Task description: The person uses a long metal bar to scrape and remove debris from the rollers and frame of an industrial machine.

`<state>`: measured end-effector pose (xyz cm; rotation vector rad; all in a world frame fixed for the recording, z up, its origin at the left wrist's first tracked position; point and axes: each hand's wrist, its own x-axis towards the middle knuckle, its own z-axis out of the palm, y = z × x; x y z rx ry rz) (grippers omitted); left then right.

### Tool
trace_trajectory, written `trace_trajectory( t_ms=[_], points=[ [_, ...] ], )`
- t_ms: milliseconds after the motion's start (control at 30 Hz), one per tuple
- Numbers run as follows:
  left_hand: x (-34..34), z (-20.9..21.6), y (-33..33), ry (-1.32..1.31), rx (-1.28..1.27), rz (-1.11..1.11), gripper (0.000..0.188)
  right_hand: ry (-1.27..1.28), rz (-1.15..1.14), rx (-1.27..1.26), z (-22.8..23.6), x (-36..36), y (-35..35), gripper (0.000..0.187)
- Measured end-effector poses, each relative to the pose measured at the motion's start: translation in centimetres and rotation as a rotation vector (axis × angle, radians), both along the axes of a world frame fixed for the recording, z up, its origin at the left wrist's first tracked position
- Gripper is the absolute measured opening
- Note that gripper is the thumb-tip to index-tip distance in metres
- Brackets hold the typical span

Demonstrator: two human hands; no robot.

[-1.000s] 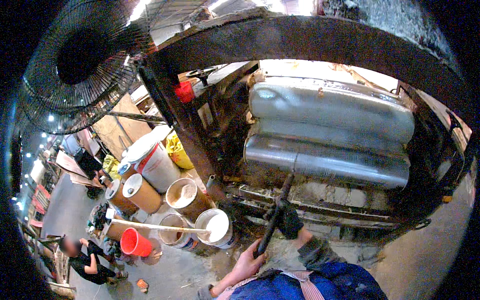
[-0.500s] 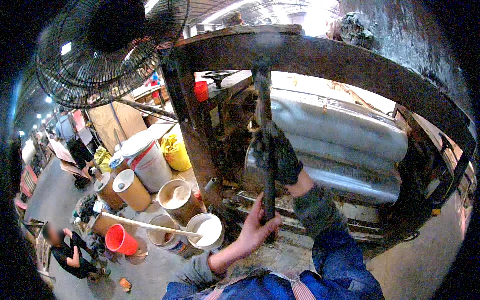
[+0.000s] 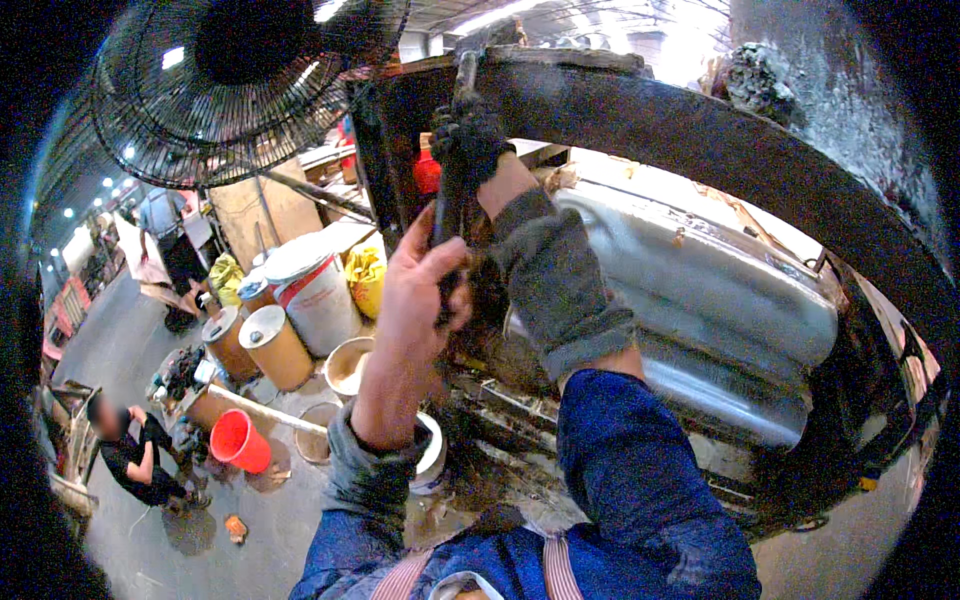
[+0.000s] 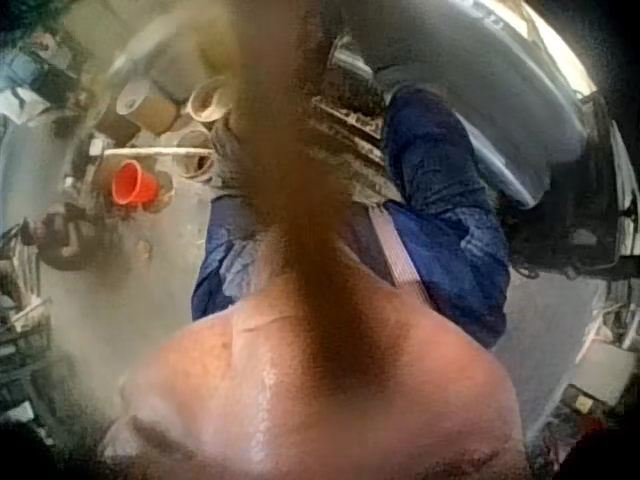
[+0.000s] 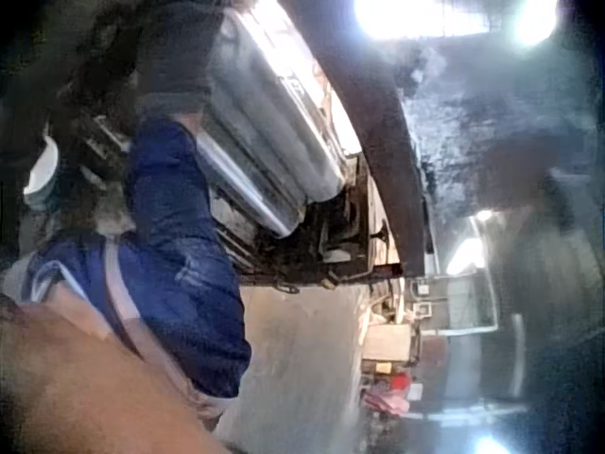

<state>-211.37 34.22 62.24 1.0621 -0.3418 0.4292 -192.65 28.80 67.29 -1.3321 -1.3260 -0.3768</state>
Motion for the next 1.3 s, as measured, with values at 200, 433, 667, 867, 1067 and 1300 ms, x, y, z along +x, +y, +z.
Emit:
trace_trajectory(
  t_ms=[200,433,667,867,1067,1300],
  points=[
    [-2.5,-0.6,-6.0,-0.065,0.047,0.058,0.059,0.376,0.454,0.129,2.9,0.6,-2.4,0.027],
    [1.6,-2.2,-2.5,-0.038,0.096,0.111,0.056,0.83,0.574,0.294,0.7,-4.7,-2.4,0.017],
    [0.8,-2.1,-3.3,-0.119,0.349,0.242,0.062,0.566,0.668,0.292,2.5,-2.5,-3.7,0.015],
    [-0.2,-7.1,-3.0,0.142,0.005,0.254,0.056,0.866,0.672,0.272,-3.4,-5.7,3.6,0.017],
    [-1.5,-6.0,-5.7,0.039,0.217,0.228,0.06,0.8,0.526,0.343,-1.8,-5.3,-2.5,0.019],
    [-0.4,-7.1,-4.2,0.279,-0.1,0.136,0.046,0.982,0.58,0.199,-8.5,-3.7,0.5,0.018]
  ],
)
